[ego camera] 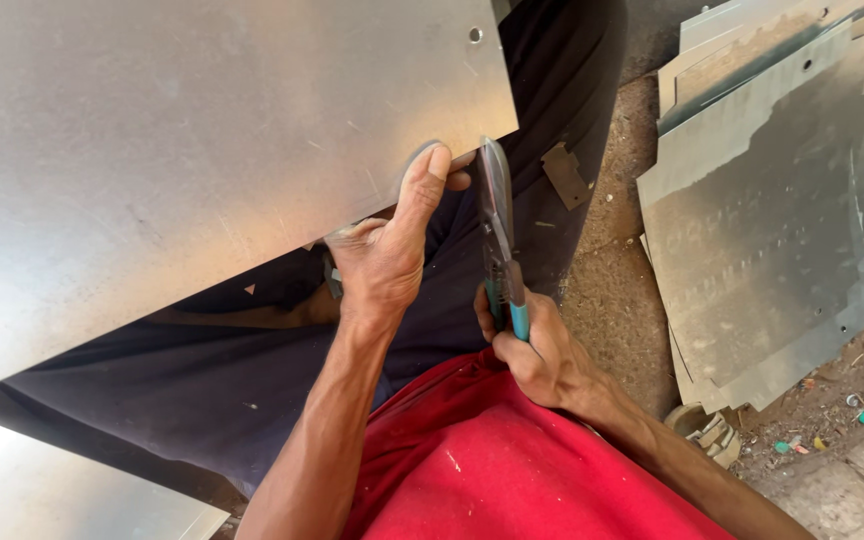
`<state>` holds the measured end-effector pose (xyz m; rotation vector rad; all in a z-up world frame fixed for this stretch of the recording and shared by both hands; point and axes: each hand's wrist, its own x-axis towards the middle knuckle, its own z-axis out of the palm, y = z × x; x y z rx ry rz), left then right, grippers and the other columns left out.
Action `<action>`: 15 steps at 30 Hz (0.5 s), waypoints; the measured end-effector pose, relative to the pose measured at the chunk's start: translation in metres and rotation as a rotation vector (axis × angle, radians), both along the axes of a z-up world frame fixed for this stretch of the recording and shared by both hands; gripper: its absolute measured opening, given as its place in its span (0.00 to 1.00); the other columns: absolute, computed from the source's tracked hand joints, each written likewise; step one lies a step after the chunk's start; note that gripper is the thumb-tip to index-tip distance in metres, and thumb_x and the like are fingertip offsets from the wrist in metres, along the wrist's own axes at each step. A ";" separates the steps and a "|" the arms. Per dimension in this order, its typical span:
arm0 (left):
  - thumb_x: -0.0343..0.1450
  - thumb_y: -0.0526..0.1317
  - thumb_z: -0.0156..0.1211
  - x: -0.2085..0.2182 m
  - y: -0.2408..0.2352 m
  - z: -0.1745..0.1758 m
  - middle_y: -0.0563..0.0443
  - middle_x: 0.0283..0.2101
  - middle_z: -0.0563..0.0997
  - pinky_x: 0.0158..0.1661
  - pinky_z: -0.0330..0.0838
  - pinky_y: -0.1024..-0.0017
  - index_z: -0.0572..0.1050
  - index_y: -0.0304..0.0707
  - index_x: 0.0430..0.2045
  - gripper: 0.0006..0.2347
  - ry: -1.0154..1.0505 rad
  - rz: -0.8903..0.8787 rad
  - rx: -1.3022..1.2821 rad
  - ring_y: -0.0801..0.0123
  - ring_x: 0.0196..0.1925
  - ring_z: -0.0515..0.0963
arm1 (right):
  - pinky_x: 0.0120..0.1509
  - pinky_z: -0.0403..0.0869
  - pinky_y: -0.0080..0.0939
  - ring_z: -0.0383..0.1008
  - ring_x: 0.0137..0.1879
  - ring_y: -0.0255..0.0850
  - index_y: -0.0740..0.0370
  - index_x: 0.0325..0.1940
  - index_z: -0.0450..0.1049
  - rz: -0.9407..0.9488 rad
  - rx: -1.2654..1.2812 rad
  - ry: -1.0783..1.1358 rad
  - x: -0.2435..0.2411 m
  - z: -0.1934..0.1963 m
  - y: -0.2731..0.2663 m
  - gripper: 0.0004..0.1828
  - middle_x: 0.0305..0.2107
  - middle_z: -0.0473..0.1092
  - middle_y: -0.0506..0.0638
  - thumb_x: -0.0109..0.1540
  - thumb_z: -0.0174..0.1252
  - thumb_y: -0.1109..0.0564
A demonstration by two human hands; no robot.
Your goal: The person cuts a metal sheet using shears, making notches and straight cuts along the edges, and then handles the metal pieces.
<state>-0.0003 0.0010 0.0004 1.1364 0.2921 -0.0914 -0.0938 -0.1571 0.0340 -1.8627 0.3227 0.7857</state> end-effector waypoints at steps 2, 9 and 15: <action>0.74 0.35 0.67 0.000 0.002 0.000 0.48 0.38 0.86 0.44 0.80 0.76 0.82 0.29 0.43 0.08 0.014 -0.006 0.003 0.71 0.39 0.86 | 0.34 0.70 0.43 0.67 0.29 0.40 0.65 0.34 0.68 -0.001 -0.010 -0.041 -0.002 -0.006 -0.002 0.14 0.22 0.67 0.51 0.47 0.46 0.57; 0.74 0.37 0.66 -0.013 0.028 -0.003 0.45 0.39 0.86 0.46 0.73 0.73 0.83 0.27 0.44 0.10 0.141 0.029 -0.028 0.70 0.41 0.81 | 0.38 0.73 0.43 0.72 0.33 0.40 0.64 0.36 0.70 0.084 -0.049 0.016 -0.003 -0.005 -0.009 0.16 0.25 0.71 0.51 0.50 0.47 0.53; 0.75 0.39 0.62 -0.020 0.057 0.005 0.46 0.39 0.87 0.51 0.80 0.68 0.82 0.28 0.41 0.10 0.076 -0.084 -0.062 0.66 0.43 0.87 | 0.40 0.72 0.46 0.69 0.37 0.42 0.62 0.46 0.65 0.380 -0.050 0.041 0.021 0.012 -0.030 0.26 0.32 0.68 0.52 0.46 0.49 0.49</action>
